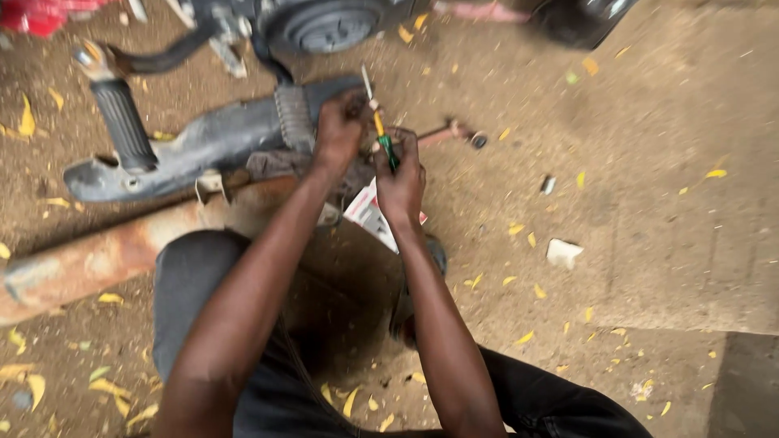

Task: The recorder is repairing and adjusting the engine cover and kickstand components of a moped using tools.

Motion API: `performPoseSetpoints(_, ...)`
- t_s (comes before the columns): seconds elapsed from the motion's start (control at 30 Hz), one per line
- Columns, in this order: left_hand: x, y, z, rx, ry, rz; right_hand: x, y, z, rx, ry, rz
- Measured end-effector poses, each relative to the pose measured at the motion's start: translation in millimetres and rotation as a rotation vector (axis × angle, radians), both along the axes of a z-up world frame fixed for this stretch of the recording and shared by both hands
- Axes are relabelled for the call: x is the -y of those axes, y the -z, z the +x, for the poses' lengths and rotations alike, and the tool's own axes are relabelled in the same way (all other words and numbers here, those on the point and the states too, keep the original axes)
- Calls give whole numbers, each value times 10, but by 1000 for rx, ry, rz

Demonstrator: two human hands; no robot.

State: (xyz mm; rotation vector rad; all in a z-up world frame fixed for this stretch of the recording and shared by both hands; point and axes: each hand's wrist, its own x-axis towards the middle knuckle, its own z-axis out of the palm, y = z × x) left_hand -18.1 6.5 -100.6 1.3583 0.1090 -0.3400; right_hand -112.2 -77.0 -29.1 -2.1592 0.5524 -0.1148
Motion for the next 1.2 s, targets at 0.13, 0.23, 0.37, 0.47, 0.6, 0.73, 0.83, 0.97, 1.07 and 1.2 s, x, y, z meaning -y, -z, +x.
performPoseSetpoints(0.13,19,-60,109,41,71,162,-60,171,36,23,61,110)
performPoseSetpoints(0.23,117,-157,211,45,96,244,22,252,123,-65,98,86)
performPoseSetpoints(0.37,233,-8,283,166,75,217,233,540,141,153,-10,-13)
performPoseSetpoints(0.47,245,-213,268,35,84,258,246,479,177,73,1,21)
performPoseSetpoints(0.6,287,-169,307,41,78,257,278,518,216,51,25,71)
performPoseSetpoints(0.73,291,-72,352,62,61,203,292,455,267,85,-27,27)
performPoseSetpoints(0.83,288,-69,359,70,63,213,301,438,272,32,-23,-6)
performPoseSetpoints(0.97,283,19,339,135,62,144,323,413,260,78,-52,-67)
performPoseSetpoints(1.07,268,-68,330,132,72,153,325,390,255,69,-71,-149)
performPoseSetpoints(1.2,264,25,342,157,73,145,334,427,250,30,-57,-162)
